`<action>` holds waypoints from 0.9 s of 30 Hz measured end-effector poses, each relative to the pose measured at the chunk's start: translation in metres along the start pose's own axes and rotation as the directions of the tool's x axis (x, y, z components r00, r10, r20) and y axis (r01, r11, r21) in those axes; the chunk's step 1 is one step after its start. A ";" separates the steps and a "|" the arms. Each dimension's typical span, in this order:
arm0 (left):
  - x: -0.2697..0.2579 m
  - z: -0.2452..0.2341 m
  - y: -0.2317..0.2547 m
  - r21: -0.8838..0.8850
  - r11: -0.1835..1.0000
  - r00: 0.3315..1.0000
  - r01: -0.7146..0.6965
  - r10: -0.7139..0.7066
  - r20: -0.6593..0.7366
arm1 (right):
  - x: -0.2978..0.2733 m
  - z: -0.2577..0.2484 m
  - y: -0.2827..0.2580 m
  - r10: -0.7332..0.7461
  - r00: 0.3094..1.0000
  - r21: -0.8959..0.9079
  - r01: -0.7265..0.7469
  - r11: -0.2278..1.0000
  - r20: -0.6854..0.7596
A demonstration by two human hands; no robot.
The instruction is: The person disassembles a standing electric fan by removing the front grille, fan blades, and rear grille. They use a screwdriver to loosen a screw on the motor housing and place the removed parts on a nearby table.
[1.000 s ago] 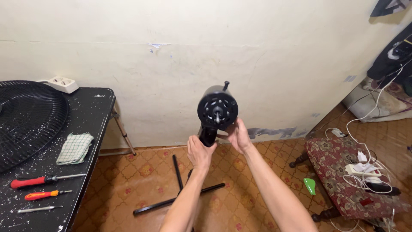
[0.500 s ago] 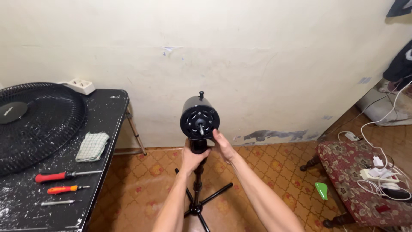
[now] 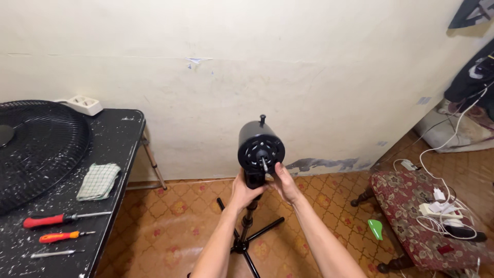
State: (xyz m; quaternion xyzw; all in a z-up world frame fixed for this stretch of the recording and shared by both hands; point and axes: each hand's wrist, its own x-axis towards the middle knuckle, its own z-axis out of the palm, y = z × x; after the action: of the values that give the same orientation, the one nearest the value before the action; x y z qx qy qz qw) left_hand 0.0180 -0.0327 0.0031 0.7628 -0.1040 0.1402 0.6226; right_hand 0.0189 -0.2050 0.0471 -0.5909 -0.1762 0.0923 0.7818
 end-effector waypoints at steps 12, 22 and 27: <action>0.019 -0.002 0.007 -0.092 0.996 0.979 -0.007 0.026 0.201 | 0.005 -0.020 0.003 0.067 0.994 -0.053 -0.072 0.996 -0.087; 0.022 0.003 -0.006 -0.012 0.996 0.981 0.083 -0.080 0.174 | 0.012 -0.026 0.005 0.068 0.996 -0.061 -0.072 0.995 -0.065; 0.026 0.009 -0.014 0.006 0.997 0.982 0.082 -0.082 0.170 | 0.014 -0.027 -0.001 0.094 0.992 -0.060 -0.099 0.993 -0.088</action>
State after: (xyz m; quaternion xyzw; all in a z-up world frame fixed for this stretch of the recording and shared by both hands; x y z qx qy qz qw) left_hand 0.0480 -0.0382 -0.0024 0.7755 -0.1254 0.0487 0.6169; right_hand 0.0418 -0.2243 0.0439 -0.6270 -0.1168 0.0992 0.7638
